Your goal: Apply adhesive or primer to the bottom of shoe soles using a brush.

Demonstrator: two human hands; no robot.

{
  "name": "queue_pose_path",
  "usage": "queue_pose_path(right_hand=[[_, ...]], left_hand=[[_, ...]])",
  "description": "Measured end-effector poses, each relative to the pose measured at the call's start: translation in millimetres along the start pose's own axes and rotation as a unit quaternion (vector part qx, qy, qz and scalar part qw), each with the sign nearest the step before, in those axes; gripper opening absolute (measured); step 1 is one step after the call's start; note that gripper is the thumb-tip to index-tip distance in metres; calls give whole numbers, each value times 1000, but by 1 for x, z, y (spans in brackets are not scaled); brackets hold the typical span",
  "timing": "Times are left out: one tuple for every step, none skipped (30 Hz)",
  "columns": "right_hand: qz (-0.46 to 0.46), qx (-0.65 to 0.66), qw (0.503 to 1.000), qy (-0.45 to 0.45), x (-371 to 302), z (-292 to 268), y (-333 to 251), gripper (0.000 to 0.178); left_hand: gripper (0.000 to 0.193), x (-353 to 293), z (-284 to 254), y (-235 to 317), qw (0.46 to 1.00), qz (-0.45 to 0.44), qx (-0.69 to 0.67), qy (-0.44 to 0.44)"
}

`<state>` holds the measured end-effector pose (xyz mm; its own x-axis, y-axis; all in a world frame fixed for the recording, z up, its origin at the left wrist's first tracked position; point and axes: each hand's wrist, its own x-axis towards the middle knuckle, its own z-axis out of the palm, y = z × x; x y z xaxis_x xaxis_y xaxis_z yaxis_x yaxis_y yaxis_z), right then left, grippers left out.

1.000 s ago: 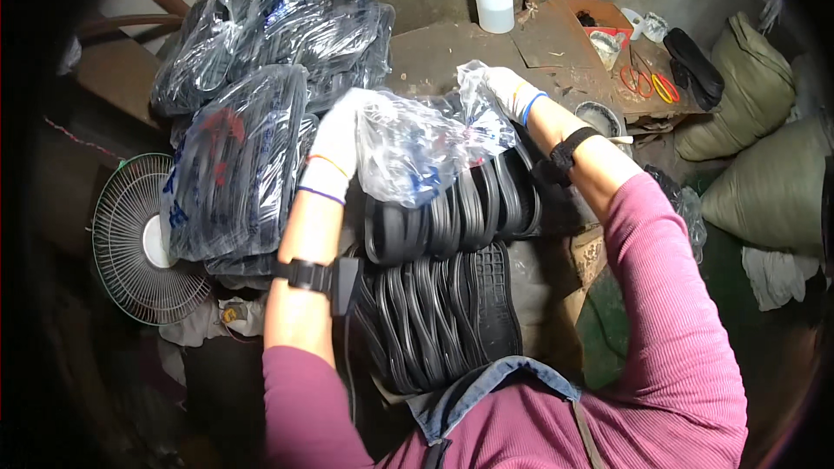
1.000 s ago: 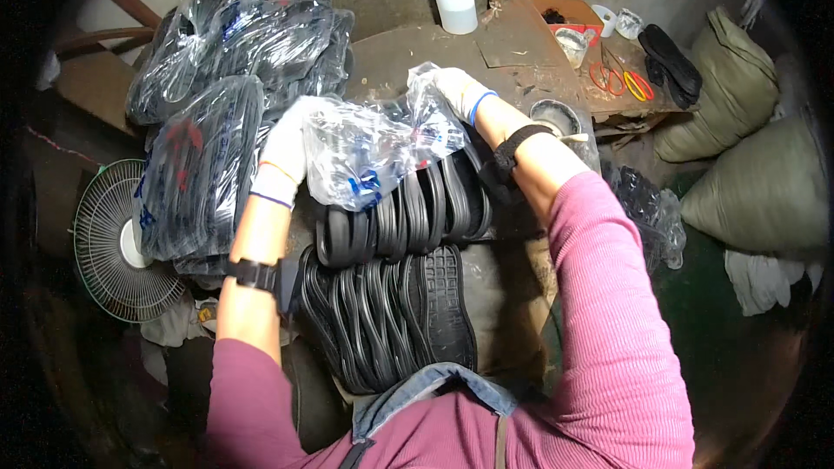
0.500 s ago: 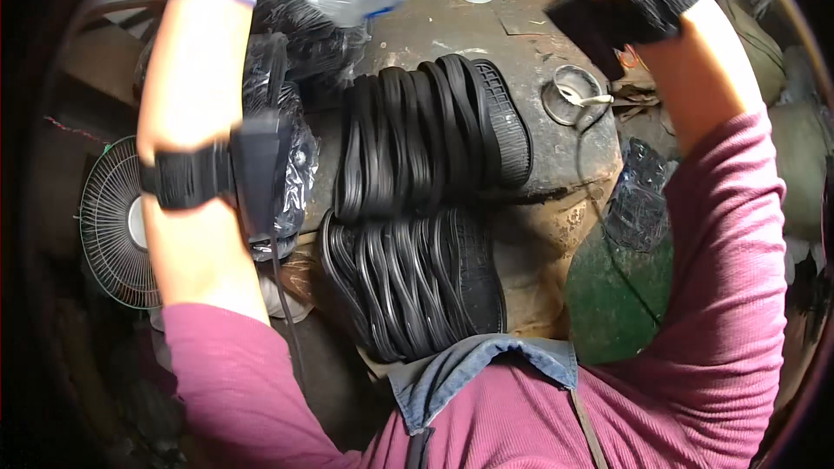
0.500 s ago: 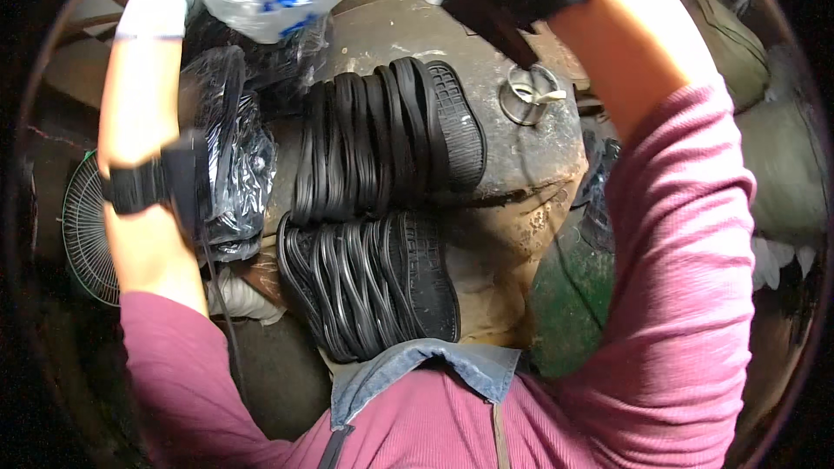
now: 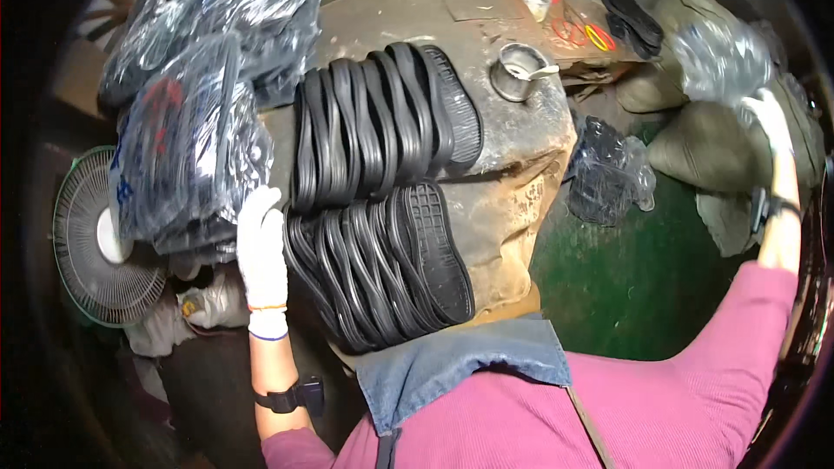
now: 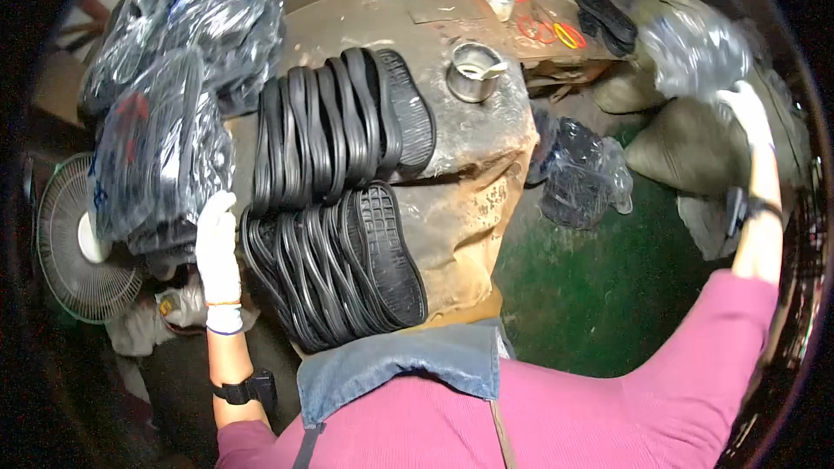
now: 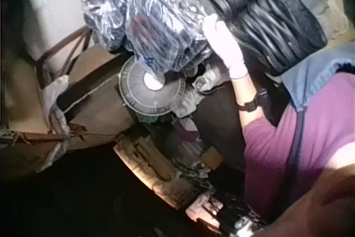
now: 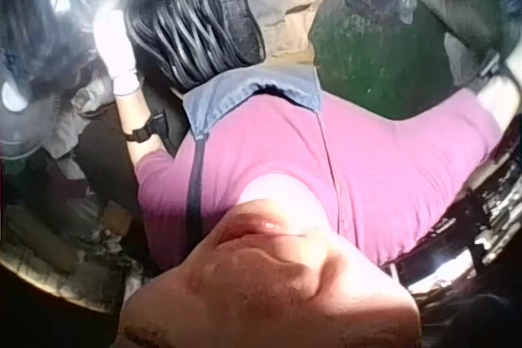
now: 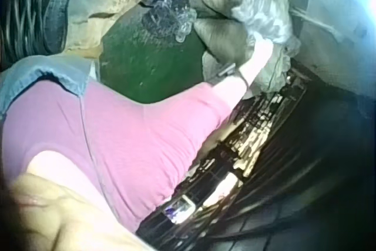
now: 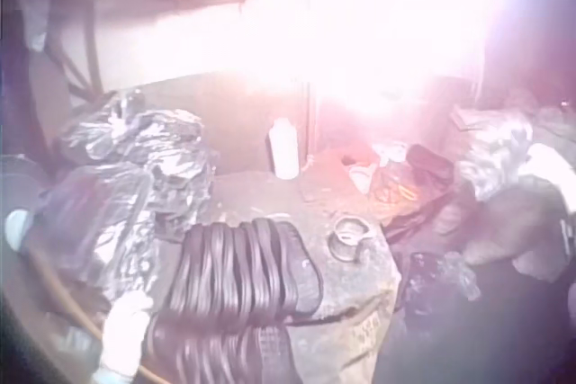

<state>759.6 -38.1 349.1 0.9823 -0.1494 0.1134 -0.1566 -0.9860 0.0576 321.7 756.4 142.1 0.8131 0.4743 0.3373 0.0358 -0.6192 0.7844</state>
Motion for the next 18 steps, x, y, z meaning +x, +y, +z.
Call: queue_pose_path(right_hand=[[-115,-215,923,297,-11,-13,45,60],[-92,-209,918,325,-27,6,0,52],[-176,-150,895,381,-21,-36,45,51],[-250,-91,904,334,-30,-25,16,46],[-329,-20,911,247,-68,-9,-57,41],[-399,40,903,155,-104,12,-121,36],[-454,65,885,81,-153,20,-155,32],[-497,9,866,50,-184,46,-184,25],[-542,-48,839,24,-213,74,-221,18],[-475,170,855,-120,-262,88,-259,18],[-598,134,790,-23,-289,117,-276,22],[-556,264,781,-108,-311,147,-285,25],[-510,277,776,-247,-333,159,-300,37],[-390,345,771,-367,-358,152,-332,40],[-258,398,741,-475,-380,144,-358,44],[-342,388,772,-369,-391,162,-367,49],[-419,373,787,-256,-400,189,-378,55],[-424,374,784,-257,-409,197,-393,55]], left_hand=[[27,-15,-1,-14,1000,-14,8,10],[26,-37,-17,-11,996,-47,65,27],[30,-45,-16,-32,997,-53,54,23],[32,-65,-24,-51,990,-125,-37,44],[35,-89,-34,-73,970,-190,-133,76],[39,-115,-48,-92,938,-288,-177,84],[39,-122,-37,-100,906,-342,-239,77],[40,-128,-29,-90,880,-389,-259,90],[42,-133,-18,-76,850,-432,-281,108],[45,-135,-4,-60,831,-507,-207,93],[46,-144,2,-55,790,-452,-405,82],[48,-147,11,-45,766,-455,-450,60],[49,-148,17,-35,741,-455,-492,39],[50,-151,18,-33,756,-457,-465,51],[50,-157,14,-41,755,-457,-466,59],[52,-160,10,-52,790,-453,-411,33],[54,-158,7,-60,822,-448,-351,7],[54,-159,5,-63,834,-441,-330,24]])
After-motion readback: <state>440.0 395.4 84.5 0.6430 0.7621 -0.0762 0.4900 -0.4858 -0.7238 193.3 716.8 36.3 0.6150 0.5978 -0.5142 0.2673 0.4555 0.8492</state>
